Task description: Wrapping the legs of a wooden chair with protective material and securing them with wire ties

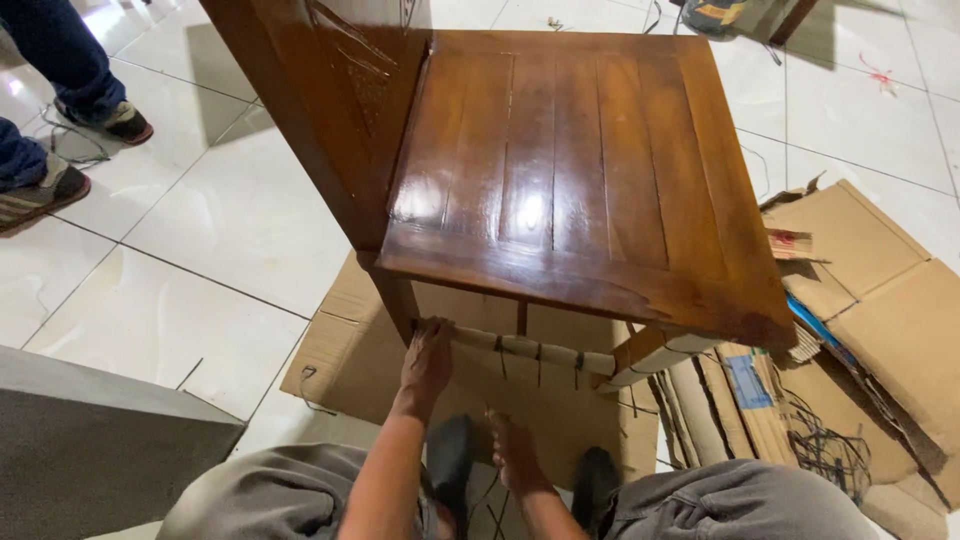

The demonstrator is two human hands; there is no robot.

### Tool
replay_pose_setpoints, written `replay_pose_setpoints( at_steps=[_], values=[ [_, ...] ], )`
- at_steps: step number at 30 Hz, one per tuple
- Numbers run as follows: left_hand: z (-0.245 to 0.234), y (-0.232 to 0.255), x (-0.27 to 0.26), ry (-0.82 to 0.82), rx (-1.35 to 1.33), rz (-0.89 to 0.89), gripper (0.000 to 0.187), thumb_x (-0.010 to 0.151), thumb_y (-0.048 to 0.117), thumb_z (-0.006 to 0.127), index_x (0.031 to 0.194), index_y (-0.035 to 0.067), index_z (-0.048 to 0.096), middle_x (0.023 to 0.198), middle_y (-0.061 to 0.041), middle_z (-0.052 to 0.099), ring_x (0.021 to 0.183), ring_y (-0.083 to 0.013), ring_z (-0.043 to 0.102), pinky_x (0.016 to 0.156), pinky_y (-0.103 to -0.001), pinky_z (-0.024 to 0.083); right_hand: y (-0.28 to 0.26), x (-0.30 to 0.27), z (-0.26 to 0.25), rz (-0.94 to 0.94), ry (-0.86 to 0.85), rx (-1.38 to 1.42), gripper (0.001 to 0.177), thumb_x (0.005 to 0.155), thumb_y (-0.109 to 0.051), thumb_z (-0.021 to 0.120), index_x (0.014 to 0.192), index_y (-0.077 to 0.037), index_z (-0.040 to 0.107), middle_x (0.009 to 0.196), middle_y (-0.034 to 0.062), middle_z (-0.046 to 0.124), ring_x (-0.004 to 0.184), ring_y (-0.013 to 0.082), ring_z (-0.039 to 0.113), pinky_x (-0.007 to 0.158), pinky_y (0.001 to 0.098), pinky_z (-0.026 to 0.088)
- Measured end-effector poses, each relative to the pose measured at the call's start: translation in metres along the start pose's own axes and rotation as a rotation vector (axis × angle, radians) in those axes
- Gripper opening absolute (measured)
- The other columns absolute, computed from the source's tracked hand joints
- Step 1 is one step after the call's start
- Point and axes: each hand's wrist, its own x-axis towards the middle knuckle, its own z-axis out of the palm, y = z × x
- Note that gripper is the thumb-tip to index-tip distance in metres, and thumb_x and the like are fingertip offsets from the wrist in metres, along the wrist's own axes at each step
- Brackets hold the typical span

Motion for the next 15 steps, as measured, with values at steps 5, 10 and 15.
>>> replay_pose_setpoints(
  at_steps=[5, 10, 15],
  values=[
    [0.005, -0.017, 0.001, 0.045, -0.089, 0.072, 0.027, 0.092, 0.004, 0.055, 0.116, 0.007, 0.068, 0.121, -0.013, 0.068, 0.108, -0.0368, 0.063, 0.093, -0.046, 0.050, -0.019, 0.021, 0.035, 0.085, 0.014, 0.117, 0.028, 0.098, -0.027, 0.070, 0.112, -0.003, 0.072, 0.080, 0.0026, 0.048, 0.057, 0.0102, 0.035, 0.044, 0.0248, 0.023],
    [0.001, -0.015, 0.017, -0.118, -0.061, -0.052, 0.023, 0.089, 0.004, 0.050, 0.105, 0.010, 0.065, 0.106, -0.014, 0.070, 0.090, -0.0417, 0.066, 0.079, -0.051, 0.052, -0.005, 0.072, 0.049, 0.050, -0.020, 0.267, 0.019, 0.098, -0.023, 0.067, 0.109, -0.007, 0.070, 0.075, 0.0036, 0.049, 0.050, 0.0124, 0.031, 0.044, 0.0306, 0.023],
    [0.028, -0.035, 0.017, -0.049, -0.021, 0.018, 0.030, 0.084, 0.004, 0.055, 0.111, 0.006, 0.067, 0.096, -0.016, 0.073, 0.083, -0.0384, 0.068, 0.076, -0.046, 0.053, -0.033, 0.082, 0.074, 0.059, -0.081, 0.288, 0.028, 0.101, -0.025, 0.062, 0.124, -0.011, 0.070, 0.075, 0.0015, 0.050, 0.046, 0.0092, 0.029, 0.042, 0.0269, 0.020]
  ],
)
